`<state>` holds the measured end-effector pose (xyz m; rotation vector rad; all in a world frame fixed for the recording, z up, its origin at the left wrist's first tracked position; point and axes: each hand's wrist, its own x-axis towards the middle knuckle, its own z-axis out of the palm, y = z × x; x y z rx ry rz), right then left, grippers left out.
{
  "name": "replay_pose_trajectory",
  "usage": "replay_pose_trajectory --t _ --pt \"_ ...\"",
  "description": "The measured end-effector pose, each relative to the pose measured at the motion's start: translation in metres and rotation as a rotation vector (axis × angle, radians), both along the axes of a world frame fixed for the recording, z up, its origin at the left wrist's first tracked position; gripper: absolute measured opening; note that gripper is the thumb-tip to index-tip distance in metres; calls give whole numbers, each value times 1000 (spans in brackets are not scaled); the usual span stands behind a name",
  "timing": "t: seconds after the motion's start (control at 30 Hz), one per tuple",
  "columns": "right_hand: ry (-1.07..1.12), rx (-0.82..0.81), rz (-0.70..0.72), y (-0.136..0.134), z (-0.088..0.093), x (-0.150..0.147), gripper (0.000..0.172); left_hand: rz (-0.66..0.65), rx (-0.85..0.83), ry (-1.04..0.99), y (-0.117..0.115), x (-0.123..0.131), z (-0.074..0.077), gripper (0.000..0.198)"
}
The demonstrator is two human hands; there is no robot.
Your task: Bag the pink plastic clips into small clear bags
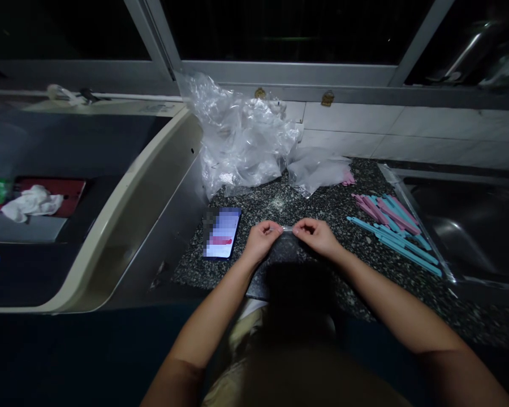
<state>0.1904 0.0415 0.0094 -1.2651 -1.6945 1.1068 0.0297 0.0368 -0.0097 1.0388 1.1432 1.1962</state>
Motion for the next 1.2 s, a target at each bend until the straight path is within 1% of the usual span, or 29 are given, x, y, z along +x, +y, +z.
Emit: replay_pose_trajectory --t 0.1,0.3,0.5,0.6,0.73,0.87,0.93,1.1,1.2 --pt "-6 -4 -10 1 0 1 23 0 -12 -19 -1 -1 1 25" --pt "-5 -10 -9 0 -1 -2 23 -66 -61 -25 -2 -1 4 28" --pt "-46 21 18 1 5 5 23 -31 -50 -2 -1 -2 4 31" --pt "-67 49 22 3 5 8 22 -35 -55 -8 0 -2 3 31" --pt "-74 34 18 3 5 8 22 -42 -67 -21 -1 -2 3 31" --pt "-69 29 27 3 9 10 22 -15 -46 -14 -1 -2 1 29" --pt "-74 25 44 3 10 10 22 -26 -34 -8 -1 -1 1 29" --pt "-110 34 94 2 5 9 21 -85 -44 -22 -3 0 4 31" --pt "-113 47 69 2 2 6 21 -89 -36 -25 -3 1 5 31"
